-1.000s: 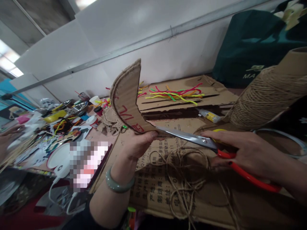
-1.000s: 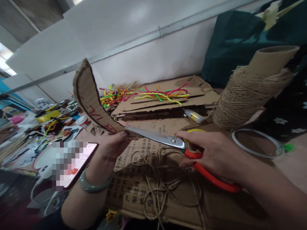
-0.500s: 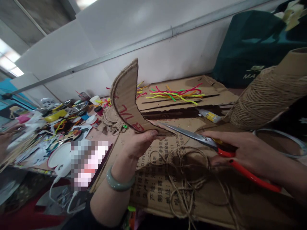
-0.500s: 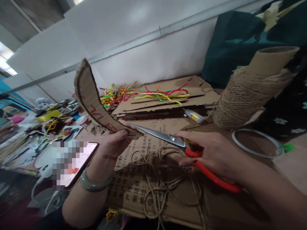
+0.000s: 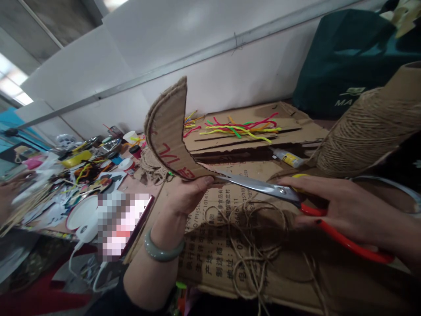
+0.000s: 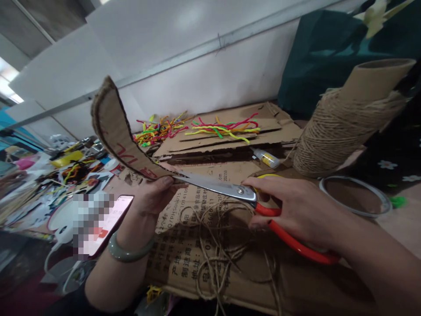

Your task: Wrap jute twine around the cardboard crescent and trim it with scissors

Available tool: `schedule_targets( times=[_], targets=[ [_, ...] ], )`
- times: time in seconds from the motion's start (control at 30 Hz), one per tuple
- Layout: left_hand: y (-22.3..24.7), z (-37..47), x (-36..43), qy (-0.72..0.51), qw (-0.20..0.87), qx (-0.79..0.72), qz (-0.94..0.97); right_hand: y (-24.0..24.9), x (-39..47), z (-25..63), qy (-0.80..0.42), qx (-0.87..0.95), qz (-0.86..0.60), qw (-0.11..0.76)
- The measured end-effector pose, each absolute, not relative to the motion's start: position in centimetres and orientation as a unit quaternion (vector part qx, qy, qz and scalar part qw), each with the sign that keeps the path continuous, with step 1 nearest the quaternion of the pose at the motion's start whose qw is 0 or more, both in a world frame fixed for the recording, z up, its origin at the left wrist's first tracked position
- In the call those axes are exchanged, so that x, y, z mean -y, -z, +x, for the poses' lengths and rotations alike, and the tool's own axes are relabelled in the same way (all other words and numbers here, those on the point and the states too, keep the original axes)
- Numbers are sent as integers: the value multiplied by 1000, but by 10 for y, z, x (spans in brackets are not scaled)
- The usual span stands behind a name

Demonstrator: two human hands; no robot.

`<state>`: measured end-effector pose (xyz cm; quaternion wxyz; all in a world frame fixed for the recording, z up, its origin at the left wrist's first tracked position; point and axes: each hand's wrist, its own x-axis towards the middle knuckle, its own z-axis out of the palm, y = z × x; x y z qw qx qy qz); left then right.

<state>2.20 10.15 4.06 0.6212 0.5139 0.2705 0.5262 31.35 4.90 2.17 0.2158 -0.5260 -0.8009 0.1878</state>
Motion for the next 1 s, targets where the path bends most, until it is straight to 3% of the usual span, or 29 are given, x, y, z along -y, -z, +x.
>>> schedule_targets(
  times=[1.0],
  targets=[
    [-36, 21, -101, -524, 617, -266, 524, -23, -46, 311, -199, 794, -521, 242]
  ],
)
